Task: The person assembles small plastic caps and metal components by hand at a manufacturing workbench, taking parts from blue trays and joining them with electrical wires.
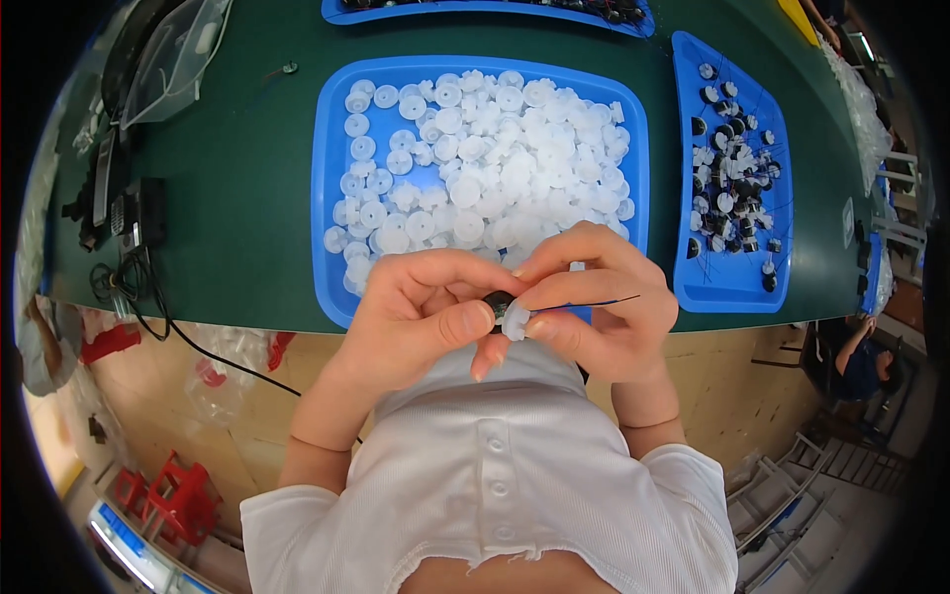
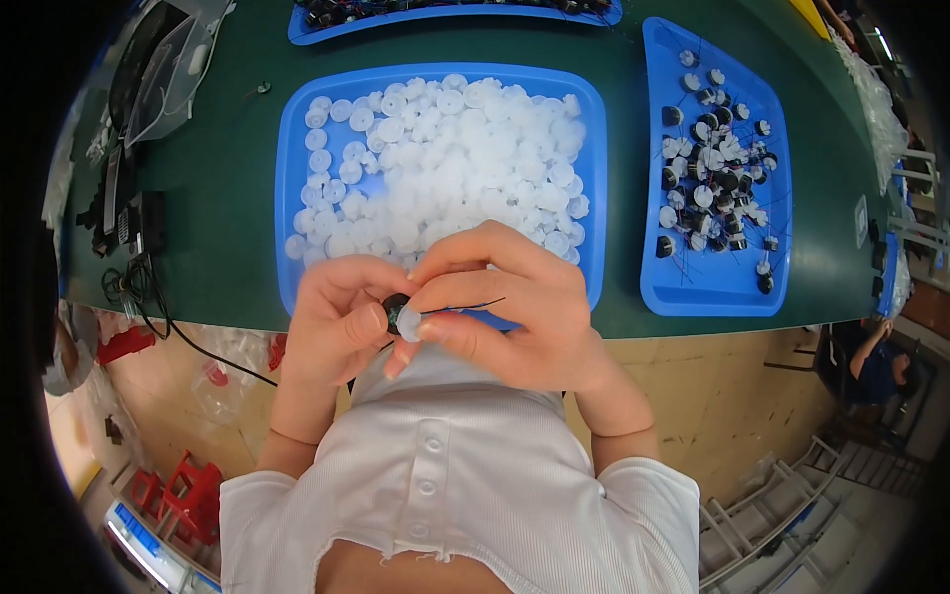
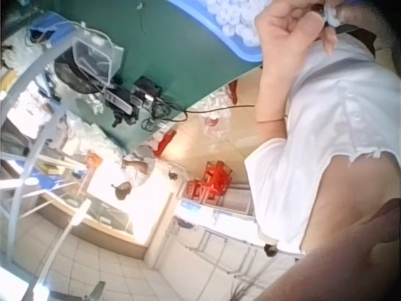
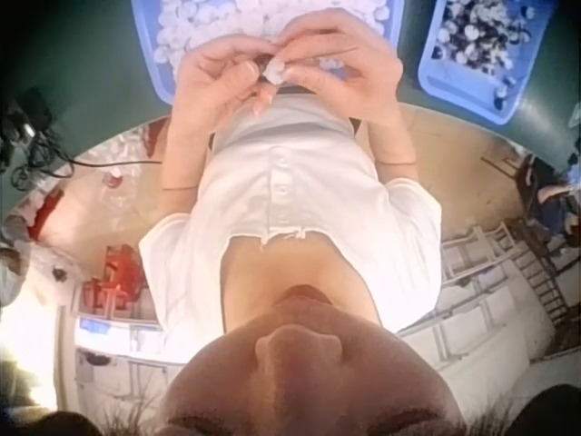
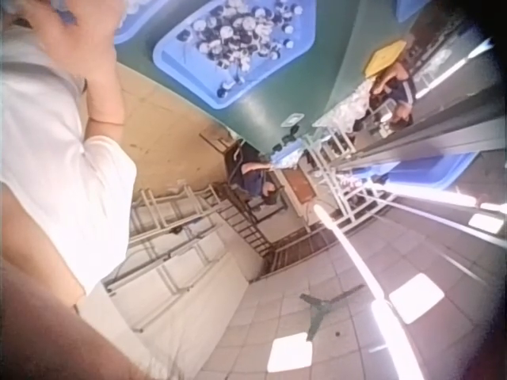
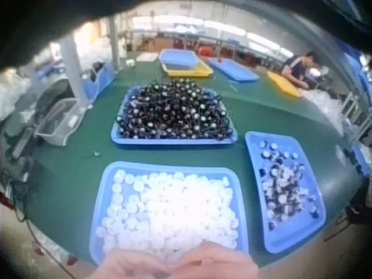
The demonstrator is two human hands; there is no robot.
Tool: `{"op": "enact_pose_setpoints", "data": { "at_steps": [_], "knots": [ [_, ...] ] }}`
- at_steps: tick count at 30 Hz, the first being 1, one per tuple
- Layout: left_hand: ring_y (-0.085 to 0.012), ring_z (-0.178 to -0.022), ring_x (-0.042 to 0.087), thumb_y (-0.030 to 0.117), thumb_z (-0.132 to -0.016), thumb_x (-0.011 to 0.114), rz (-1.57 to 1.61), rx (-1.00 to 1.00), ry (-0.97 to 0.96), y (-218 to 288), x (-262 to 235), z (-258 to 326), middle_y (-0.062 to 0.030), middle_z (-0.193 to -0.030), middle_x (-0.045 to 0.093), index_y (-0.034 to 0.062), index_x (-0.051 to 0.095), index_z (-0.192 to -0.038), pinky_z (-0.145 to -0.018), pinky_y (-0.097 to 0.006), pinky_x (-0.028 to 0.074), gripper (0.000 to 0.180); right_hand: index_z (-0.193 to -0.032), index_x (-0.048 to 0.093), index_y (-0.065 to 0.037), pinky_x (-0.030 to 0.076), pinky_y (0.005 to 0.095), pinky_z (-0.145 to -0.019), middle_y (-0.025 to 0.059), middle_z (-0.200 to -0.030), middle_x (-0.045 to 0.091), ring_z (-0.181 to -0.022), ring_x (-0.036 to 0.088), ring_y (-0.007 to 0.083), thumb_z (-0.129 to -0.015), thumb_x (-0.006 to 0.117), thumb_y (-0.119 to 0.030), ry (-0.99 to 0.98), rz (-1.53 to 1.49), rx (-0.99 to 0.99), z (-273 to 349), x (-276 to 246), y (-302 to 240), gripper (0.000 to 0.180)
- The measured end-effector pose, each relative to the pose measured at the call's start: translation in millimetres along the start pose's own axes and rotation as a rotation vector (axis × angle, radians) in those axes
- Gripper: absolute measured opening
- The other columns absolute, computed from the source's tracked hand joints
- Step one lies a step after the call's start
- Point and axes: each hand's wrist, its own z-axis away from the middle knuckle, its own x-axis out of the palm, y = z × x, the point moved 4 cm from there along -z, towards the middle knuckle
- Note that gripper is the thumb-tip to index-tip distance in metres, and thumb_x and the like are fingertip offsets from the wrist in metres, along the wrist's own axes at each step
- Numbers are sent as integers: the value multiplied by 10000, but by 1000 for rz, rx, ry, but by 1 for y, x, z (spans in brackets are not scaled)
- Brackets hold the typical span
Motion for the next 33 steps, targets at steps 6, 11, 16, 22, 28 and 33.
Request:
{"op": "enact_pose_setpoints", "data": {
  "at_steps": [6, 11, 16, 22, 28, 33],
  "knots": [
    [-205, -724, 633, -76, -757, 645, -62, 36, -9, 5, 8, 3, -169, -867, 634, -102, 586, -1041, -624, -300, 543, 291, -819, 691, -42, 421, 256, -551, 73, -826, 639, -667, 544, 176, -619, 742, -25, -41, -50, -48, 0, -7, 0, 207],
    [-219, -789, 638, -82, -738, 663, -390, 416, 42, 10, 5, 1, -194, -942, 626, -119, 578, -1048, -710, -316, 546, 323, -780, 687, -53, 387, 271, -582, 47, -804, 637, -667, 516, 167, -565, 749, -18, 30, 632, -232, 7, 3, -35, 227],
    [-224, -856, 628, -62, -759, 654, -236, 314, -74, 15, 10, -2, -197, -977, 614, -121, 580, -1040, -760, -326, 534, 297, -786, 689, -48, 390, 269, -589, 45, -803, 631, -675, 510, 170, -568, 751, -32, 21, 67, 37, -2, -6, -12, 228],
    [-218, -876, 615, -36, -781, 648, -162, 291, -9, 13, 13, 1, -193, -991, 608, -123, 568, -1059, -742, -310, 527, 302, -807, 702, -56, 402, 259, -583, 44, -818, 631, -681, 505, 164, -568, 775, -61, 78, 150, -56, -2, 0, -12, 250],
    [-196, -845, 616, -32, -796, 633, -356, 310, -18, 16, 13, 6, -182, -1021, 600, -104, 575, -1070, -729, -293, 533, 289, -808, 701, -66, 393, 251, -582, 28, -846, 635, -687, 505, 155, -573, 775, -78, 77, 119, -121, 2, -1, -9, 246],
    [-187, -828, 625, -15, -822, 605, -372, 288, 31, 14, 15, 4, -178, -1016, 603, -76, 582, -1100, -692, -268, 538, 285, -789, 694, -71, 354, 259, -572, 8, -872, 644, -692, 499, 149, -561, 765, -96, 65, 346, -245, 6, -3, -19, 240]
  ]
}}
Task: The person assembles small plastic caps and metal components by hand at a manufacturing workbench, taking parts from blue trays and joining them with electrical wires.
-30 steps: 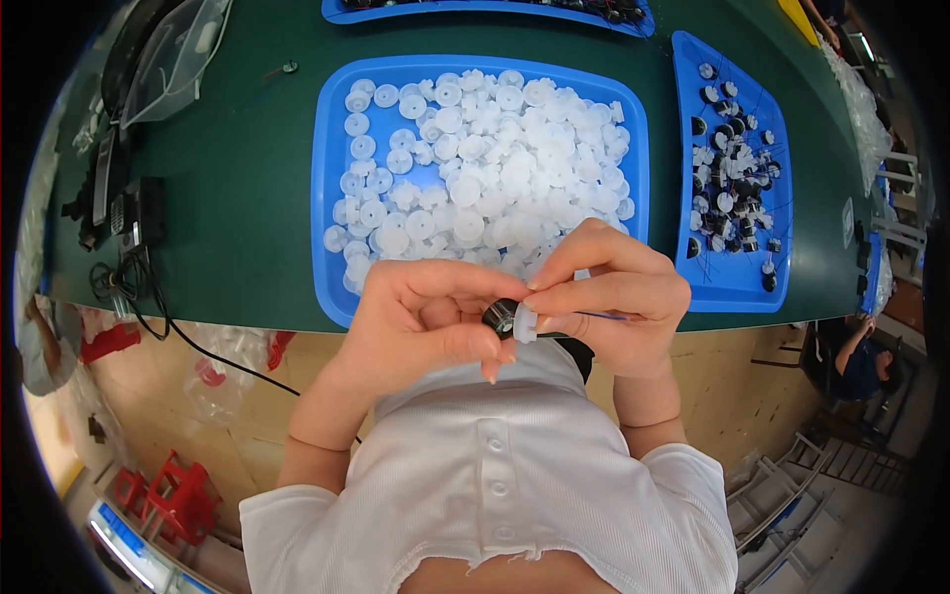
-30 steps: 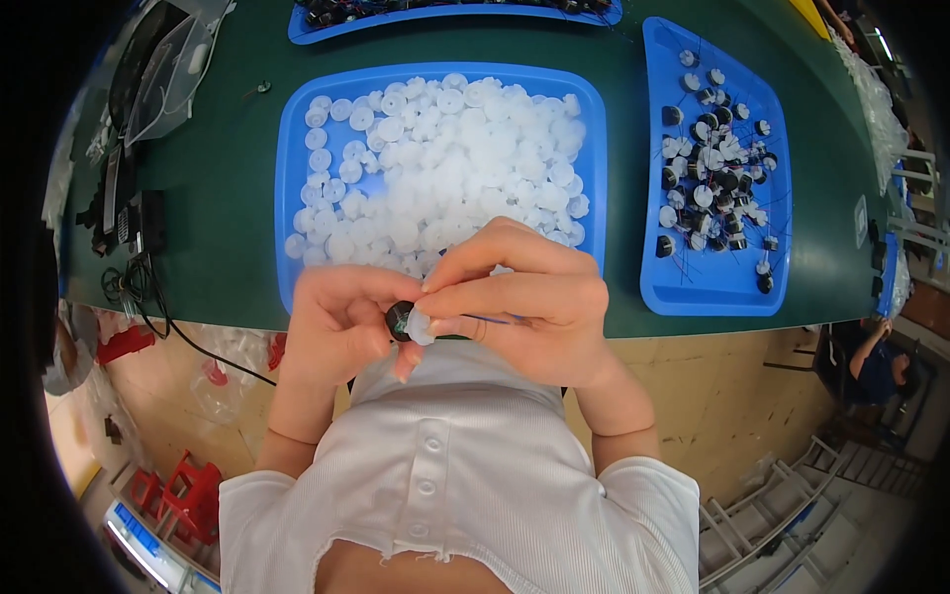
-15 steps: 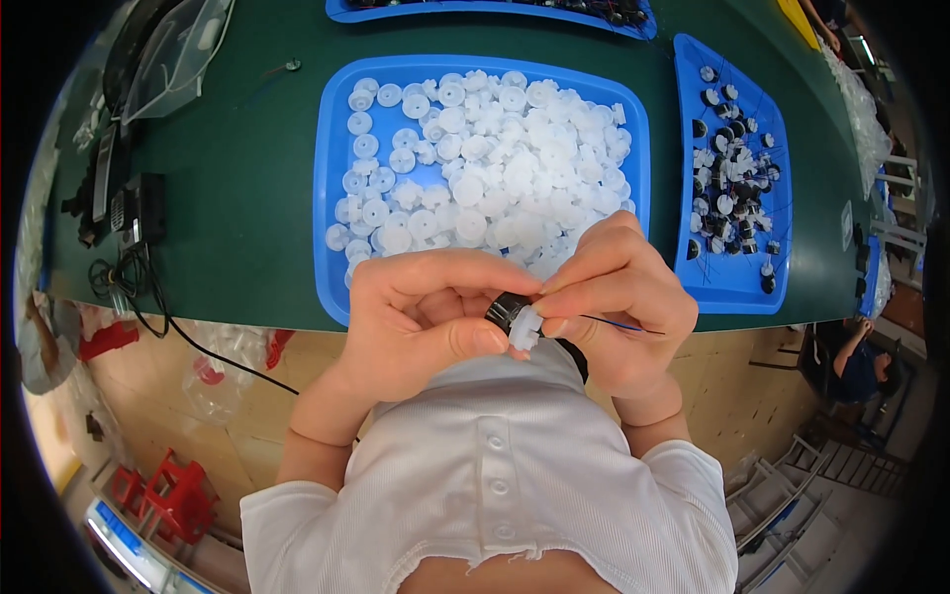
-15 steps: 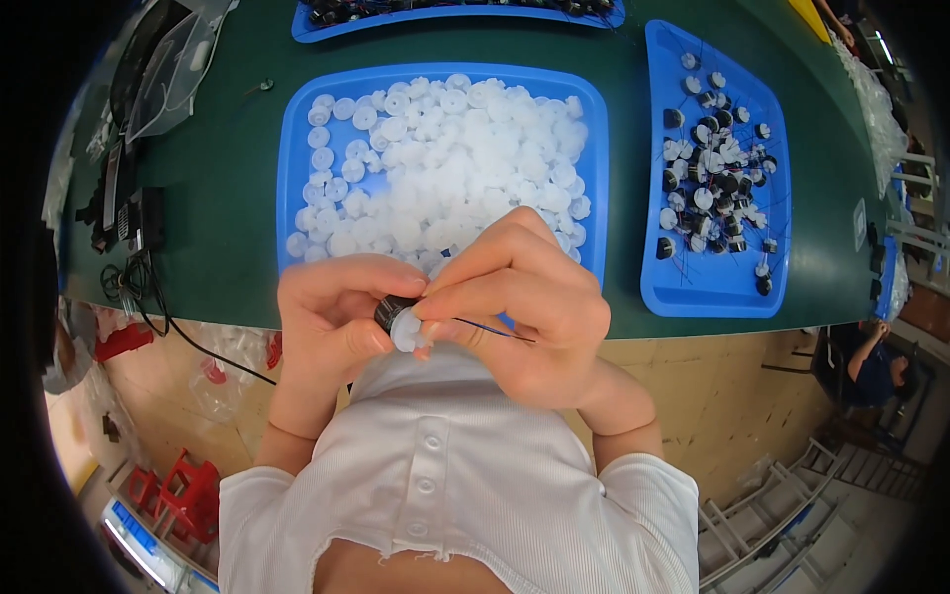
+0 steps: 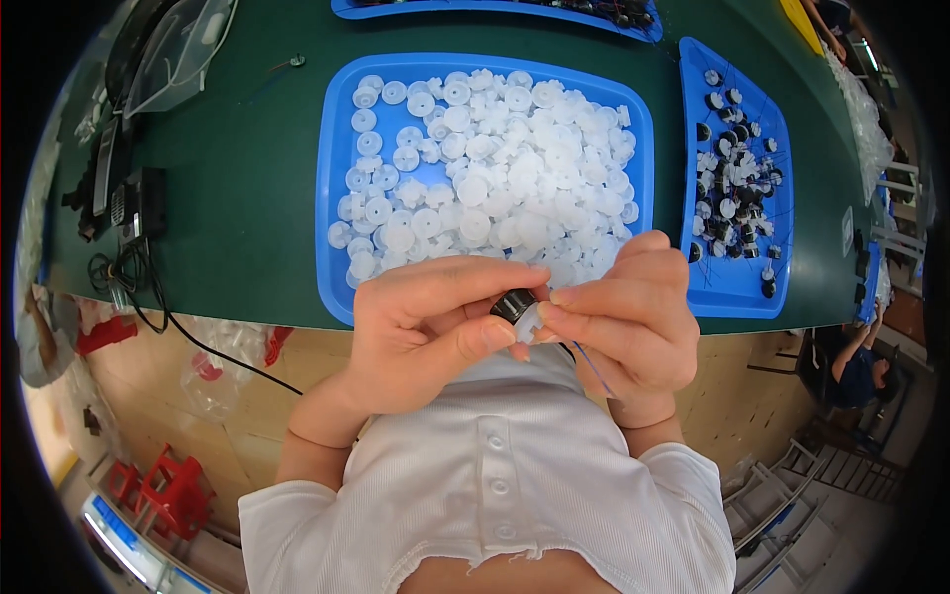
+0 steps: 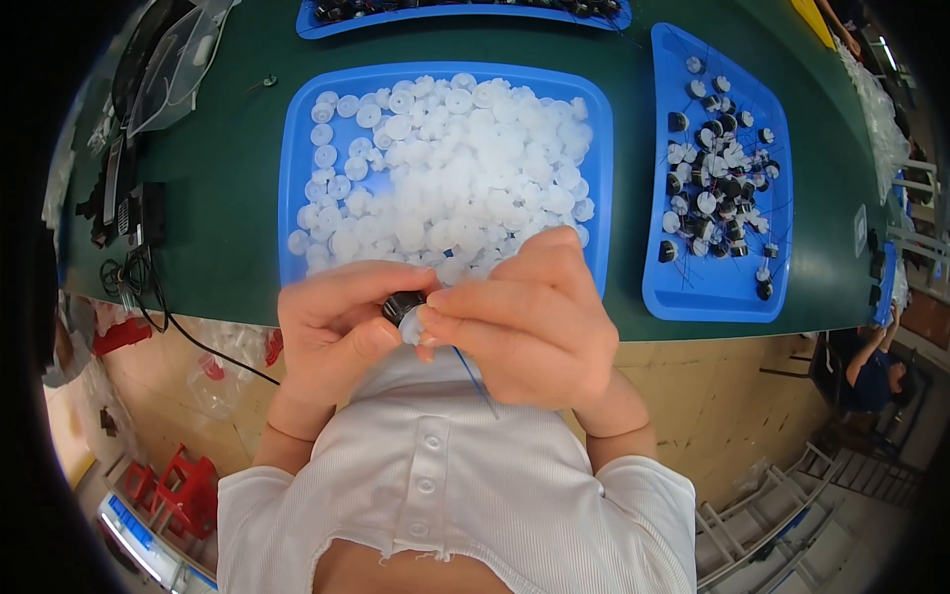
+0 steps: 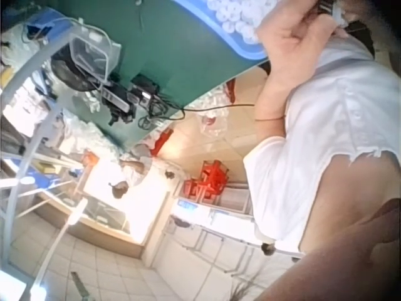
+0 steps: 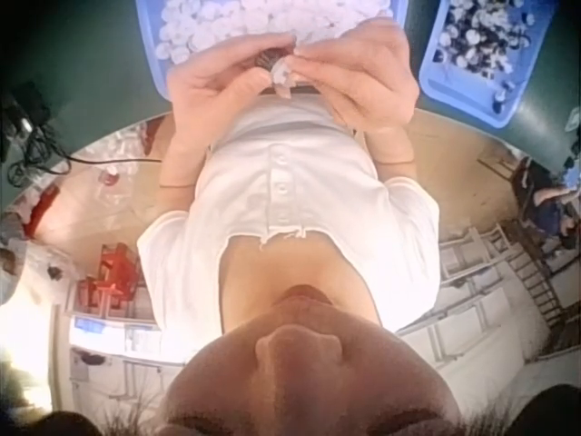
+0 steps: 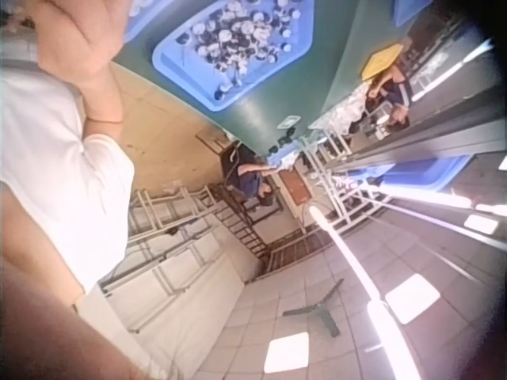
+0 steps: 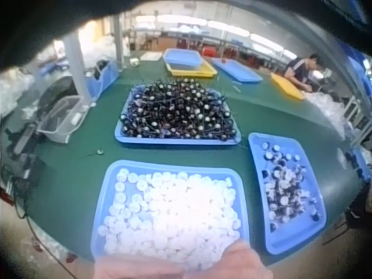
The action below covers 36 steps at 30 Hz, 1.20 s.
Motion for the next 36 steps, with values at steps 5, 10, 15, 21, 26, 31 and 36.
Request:
{"op": "enact_pose_setpoints", "data": {
  "at_steps": [5, 10, 15, 21, 26, 31, 36],
  "knots": [
    [-198, -828, 634, -1, -845, 576, -174, 104, -48, 1, 1, -3, -180, -1013, 605, -61, 576, -1126, -669, -268, 545, 287, -803, 689, -70, 314, 291, -582, -7, -907, 651, -683, 488, 141, -524, 756, -67, -44, 208, -78, -2, -2, -11, 287],
    [-188, -842, 626, 10, -848, 579, 27, 14, -25, -6, 5, 1, -176, -1039, 599, -54, 564, -1150, -685, -273, 547, 309, -836, 687, -107, 309, 294, -607, -38, -913, 618, -710, 476, 136, -578, 764, -97, -29, 255, -43, 2, -5, -15, 270],
    [-155, -820, 609, 21, -854, 577, 200, -74, 41, -8, 13, 0, -157, -1043, 594, -46, 531, -1199, -712, -280, 542, 353, -895, 668, -160, 310, 298, -630, -65, -915, 565, -753, 474, 133, -616, 791, -148, -2, 429, -59, 8, -4, -21, 305],
    [-138, -814, 579, 34, -853, 592, -248, 46, -49, -3, 4, 0, -153, -1049, 580, -44, 475, -1250, -718, -269, 521, 422, -877, 672, -59, 346, 311, -643, 23, -1041, 606, -799, 483, 149, -610, 774, -149, 15, 255, -109, 2, 6, -10, 300],
    [-182, -867, 588, -49, -813, 591, 143, 113, -60, 0, 15, -5, -175, -1045, 582, 7, 112, -1396, -765, -296, 497, 756, -953, 639, -9, 435, 320, -721, 119, -1059, 581, -911, 515, 236, -713, 731, -301, -7, -379, 312, -8, 8, 12, 389],
    [-205, -896, 588, -28, -815, 598, 136, 41, -77, -1, 14, -7, -176, -1027, 585, 12, 108, -1390, -772, -310, 485, 756, -1016, 590, 51, 458, 266, -630, 147, -930, 619, -838, 575, 241, -784, 671, -342, 57, -635, 480, 2, 11, 19, 463],
    [-187, -871, 580, -19, -820, 586, -50, -16, 17, -9, 1, -4, -149, -967, 596, -19, 349, -1263, -755, -288, 470, 502, -990, 550, 37, 431, 252, -485, 181, -777, 596, -587, 530, 182, -799, 636, -466, 244, -1001, 785, 7, 5, 25, 545]
  ]
}}
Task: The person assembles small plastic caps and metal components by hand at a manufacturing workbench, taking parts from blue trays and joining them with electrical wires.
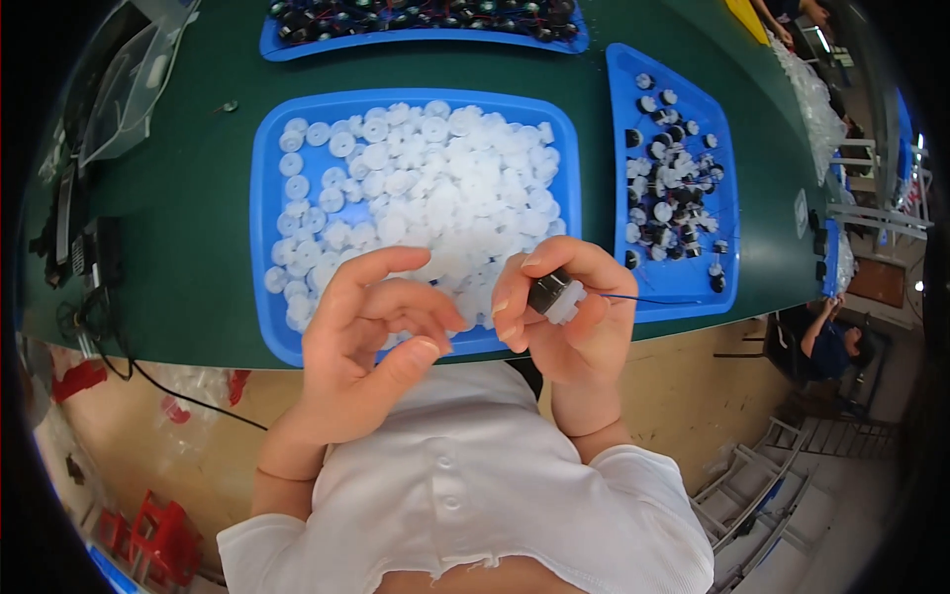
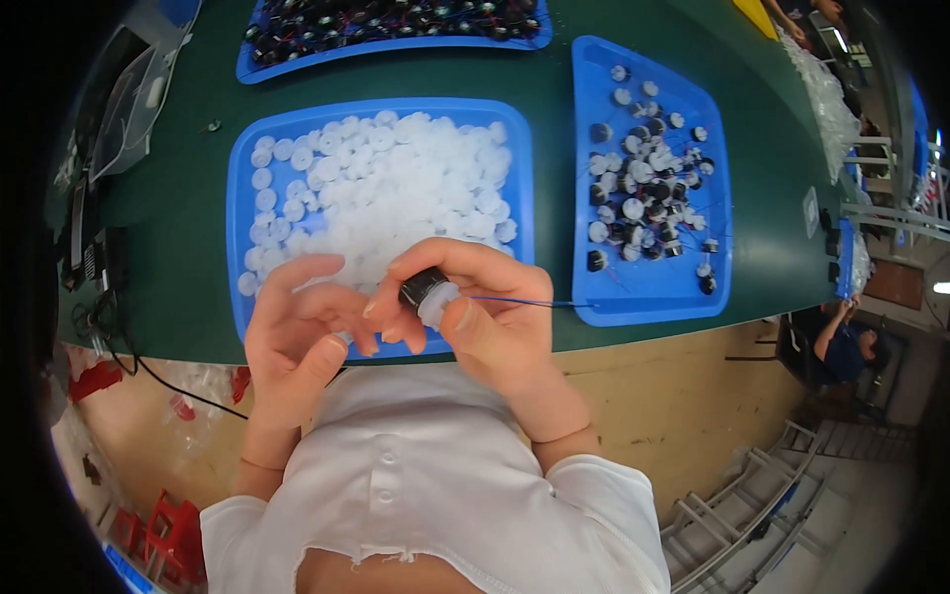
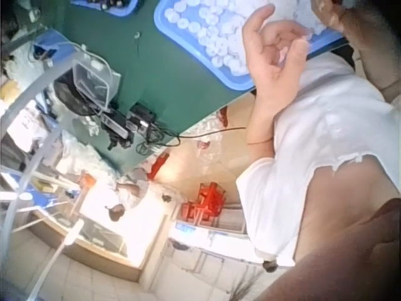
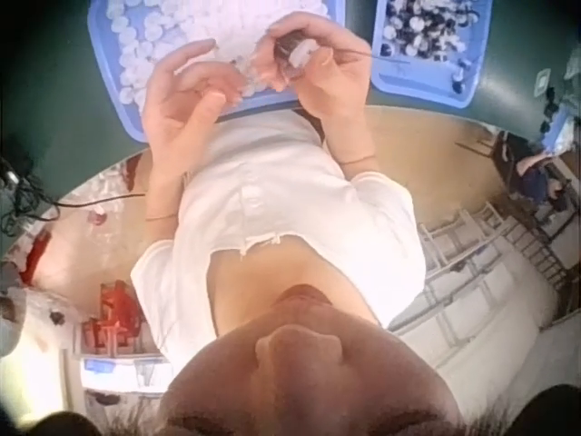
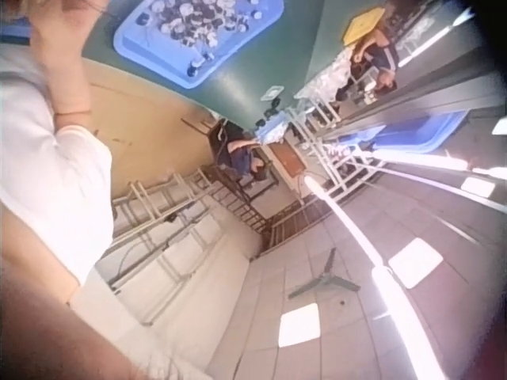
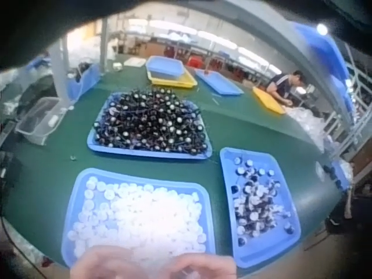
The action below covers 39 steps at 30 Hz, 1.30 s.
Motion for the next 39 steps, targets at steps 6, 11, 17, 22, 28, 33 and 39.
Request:
{"op": "enact_pose_setpoints", "data": {
  "at_steps": [6, 11, 17, 22, 28, 33, 39],
  "knots": [
    [-165, -848, 573, -55, -803, 580, -45, -21, 8, -1, 3, 0, -126, -914, 591, -27, 402, -1205, -736, -273, 456, 441, -993, 525, 49, 353, 198, -402, 170, -740, 584, -527, 482, 139, -813, 627, -446, -14, -71, 14, 2, -3, 0, 537],
    [-147, -823, 565, -82, -790, 579, -48, -42, 21, -2, 4, 1, -111, -889, 586, -23, 412, -1191, -735, -265, 449, 438, -965, 547, 27, 339, 188, -387, 157, -730, 591, -501, 469, 114, -814, 634, -430, 41, -60, -87, 2, -3, -4, 489],
    [-133, -805, 555, -90, -784, 583, -22, -77, 6, 0, 6, 6, -93, -883, 585, -19, 412, -1191, -727, -260, 444, 447, -892, 593, 93, 456, 246, -487, 150, -740, 635, -566, 563, 163, -821, 667, -264, -9, 94, -153, 7, 1, -11, 371],
    [-149, -821, 566, -30, -782, 629, 326, -146, 114, 8, 16, -5, -89, -892, 588, -22, 399, -1197, -740, -269, 454, 475, -900, 616, 57, 484, 247, -506, 122, -781, 648, -634, 624, 220, -679, 700, -88, -219, 811, -697, 1, 15, -23, 278],
    [-214, -893, 590, 123, -822, 647, 281, -190, -49, 4, 12, -14, -142, -979, 608, -24, 386, -1212, -787, -306, 469, 492, -891, 633, 3, 445, 298, -633, 105, -840, 659, -801, 647, 243, -594, 691, -63, -348, 1244, -842, 4, 38, -26, 309],
    [-205, -924, 597, 122, -833, 637, 610, -280, -94, -8, 10, -16, -155, -1034, 606, -36, 356, -1248, -812, -304, 471, 526, -871, 629, -9, 425, 302, -674, 99, -884, 648, -809, 628, 230, -614, 719, -173, -276, 1143, -722, -3, 29, -22, 317],
    [-229, -971, 551, 92, -793, 654, -313, 229, 87, 19, -9, -20, -154, -1101, 565, -33, 494, -1144, -777, -316, 469, 405, -928, 620, 15, 445, 338, -674, 101, -846, 627, -743, 594, 256, -657, 734, -152, -149, 1222, -635, -4, -2, -42, 338]
  ]
}}
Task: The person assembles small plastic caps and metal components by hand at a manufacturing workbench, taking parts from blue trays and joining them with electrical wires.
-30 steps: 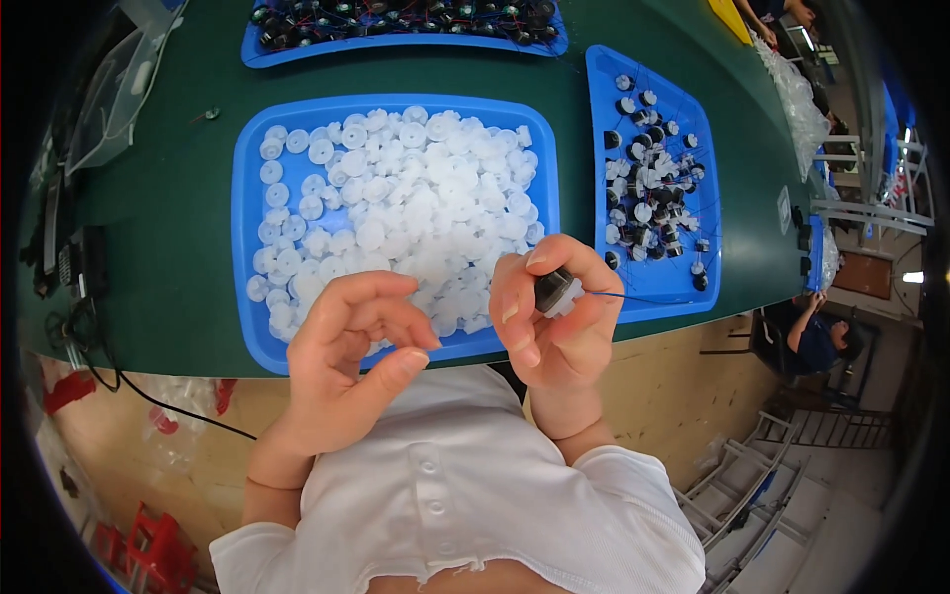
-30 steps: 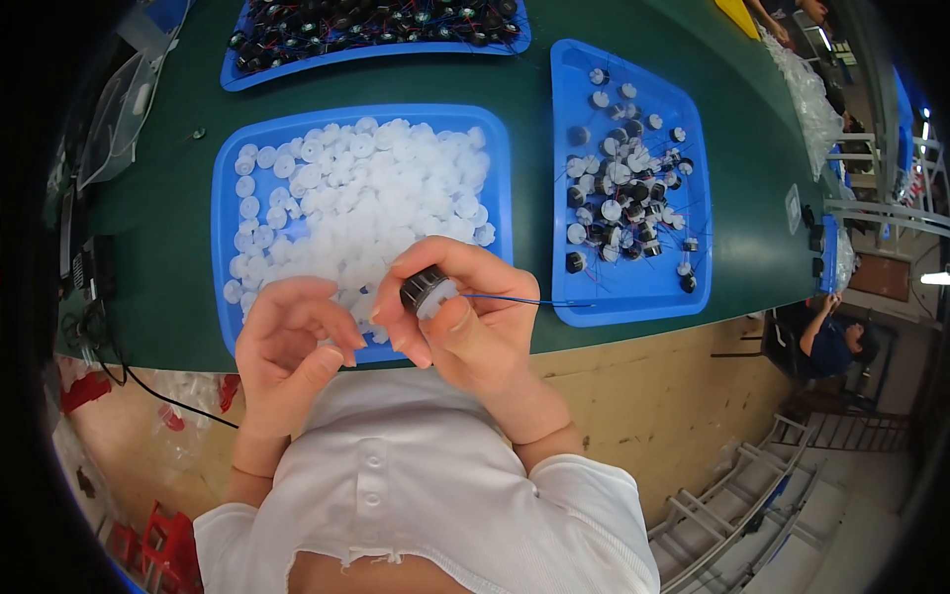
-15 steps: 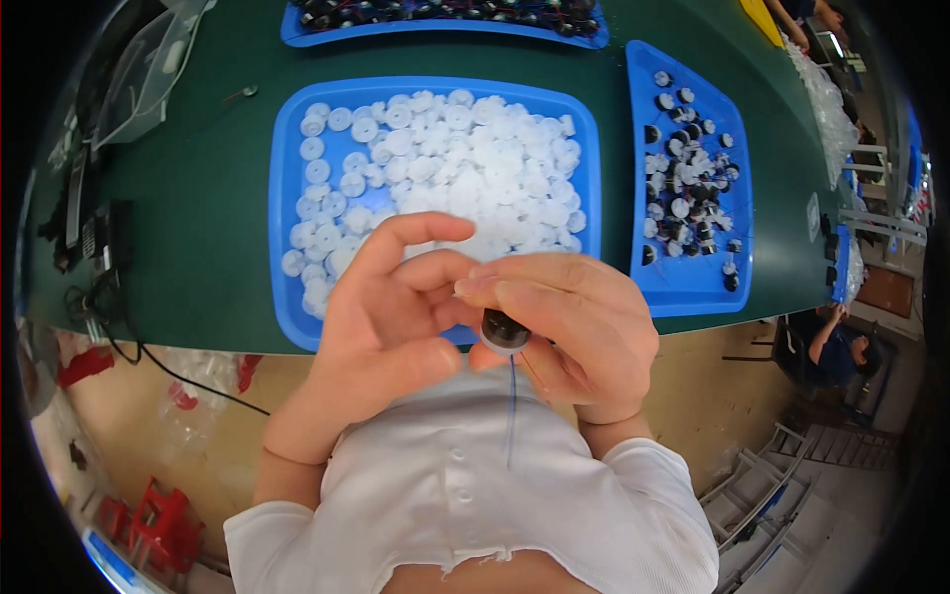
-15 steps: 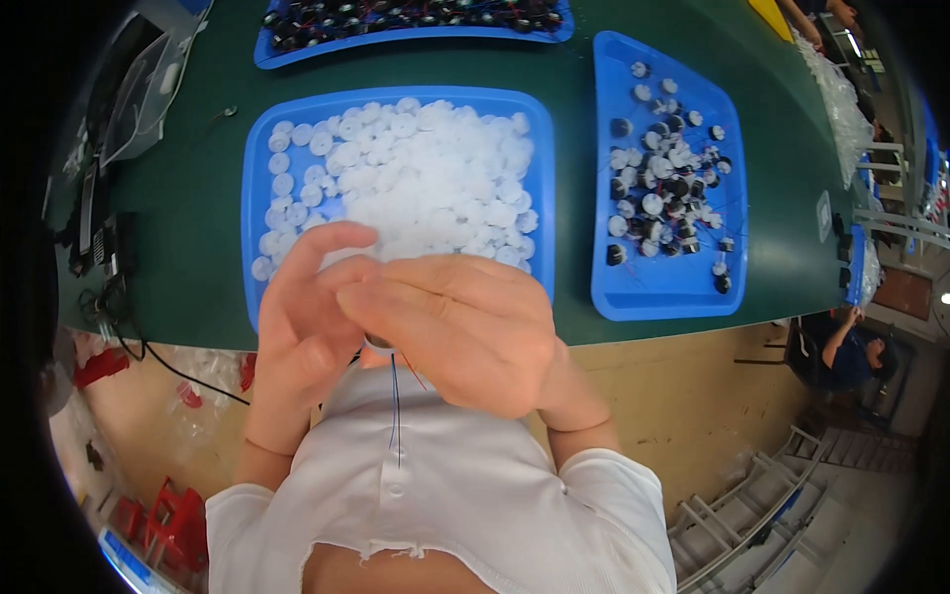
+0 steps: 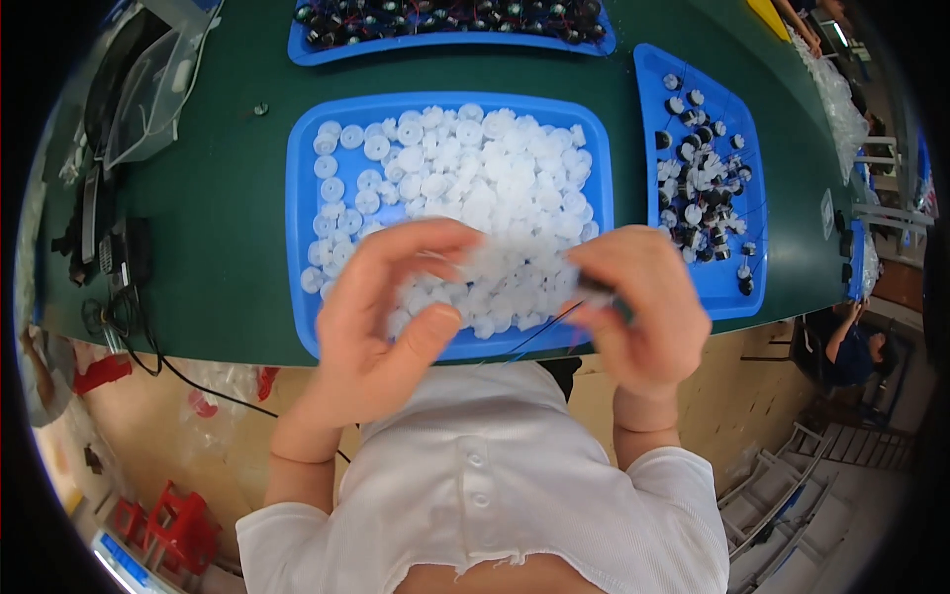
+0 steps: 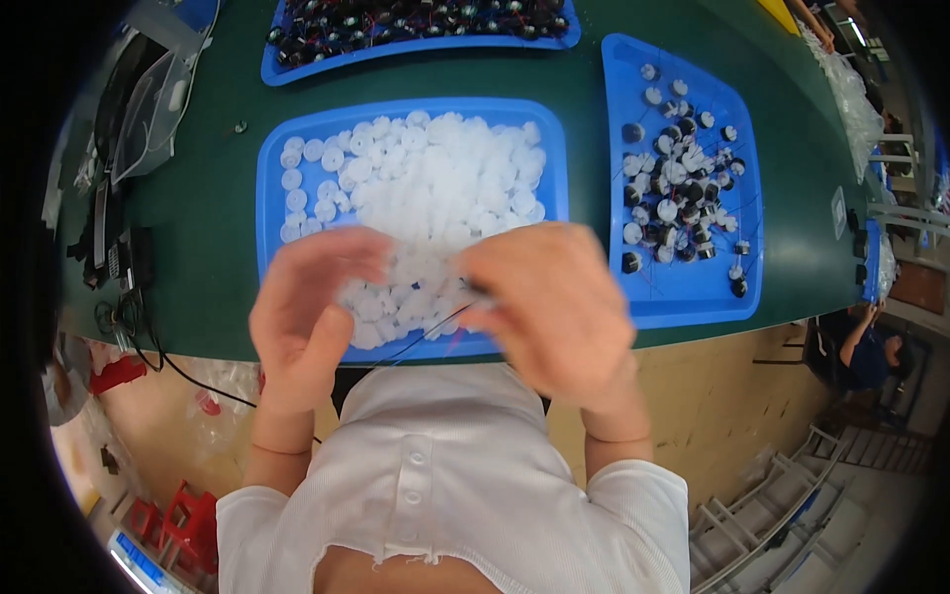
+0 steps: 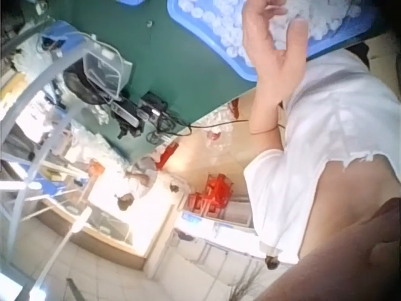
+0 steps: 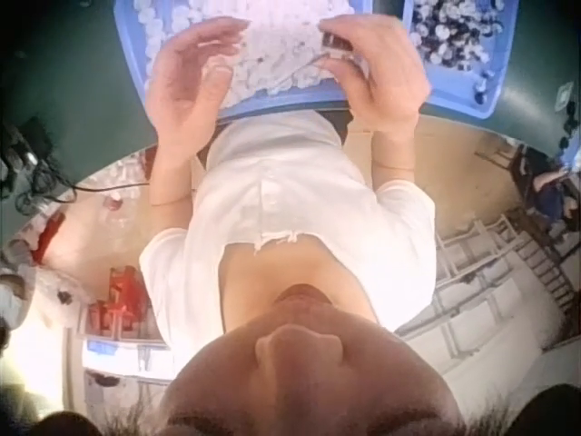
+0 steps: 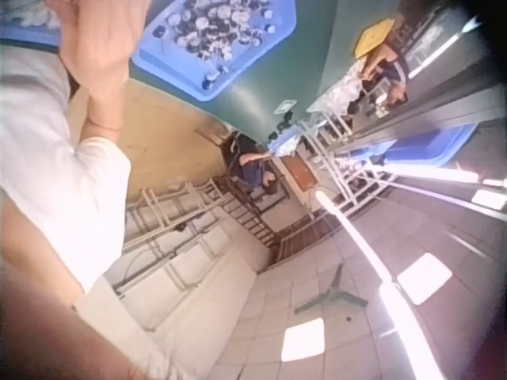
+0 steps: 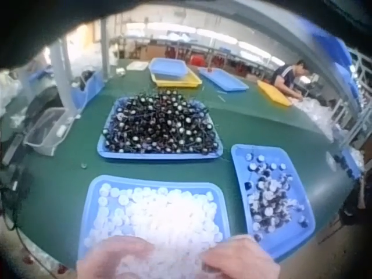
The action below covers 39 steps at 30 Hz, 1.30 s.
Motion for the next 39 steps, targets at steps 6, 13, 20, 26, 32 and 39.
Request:
{"op": "enact_pose_setpoints", "data": {
  "at_steps": [6, 13, 20, 26, 32, 39],
  "knots": [
    [-297, -851, 482, 24, -678, 666, -1411, 122, -58, -11, -52, -32, -139, -986, 523, -27, 613, -960, -735, -379, 421, 292, -1058, 586, -14, 424, 357, -809, 114, -956, 614, -894, 559, 288, -724, 706, -155, -117, 796, 262, 20, -79, 63, 382],
    [-299, -828, 507, -25, -699, 622, -1243, 8, -117, -22, -57, -44, -141, -864, 494, -56, 594, -794, -718, -375, 435, 104, -984, 604, -16, 440, 395, -790, 109, -954, 625, -904, 571, 286, -751, 682, -162, -71, 814, 119, -45, -56, 81, 286],
    [-321, -818, 528, -95, -643, 556, -1377, 50, -153, -15, -51, -48, -177, -856, 497, -72, 556, -778, -712, -386, 458, 137, -860, 654, -26, 480, 400, -665, 137, -776, 634, -772, 608, 298, -794, 625, -307, -297, 692, 167, -151, 39, 142, 291],
    [-327, -770, 536, -98, -620, 570, -1383, 49, -149, -23, -55, -49, -166, -818, 504, -53, 524, -722, -686, -387, 464, 120, -722, 664, -22, 484, 404, -674, 133, -704, 633, -744, 605, 317, -799, 600, -254, -146, 554, 350, -171, 65, 165, 252],
    [-258, -704, 568, -46, -741, 615, -829, 48, 64, 0, -66, -61, -115, -815, 557, -23, 536, -742, -642, -324, 471, 83, -724, 661, -20, 490, 363, -672, 123, -722, 646, -732, 618, 303, -780, 603, -217, 157, 128, 48, -182, 34, 161, 213],
    [-159, -740, 556, 61, -879, 530, 503, -395, 27, -19, -66, -49, -90, -881, 588, 16, 534, -864, -677, -306, 466, 47, -954, 579, 40, 498, 244, -602, 110, -839, 649, -627, 621, 139, -899, 530, -138, 55, -854, 427, -158, 12, 84, 192]
  ]
}}
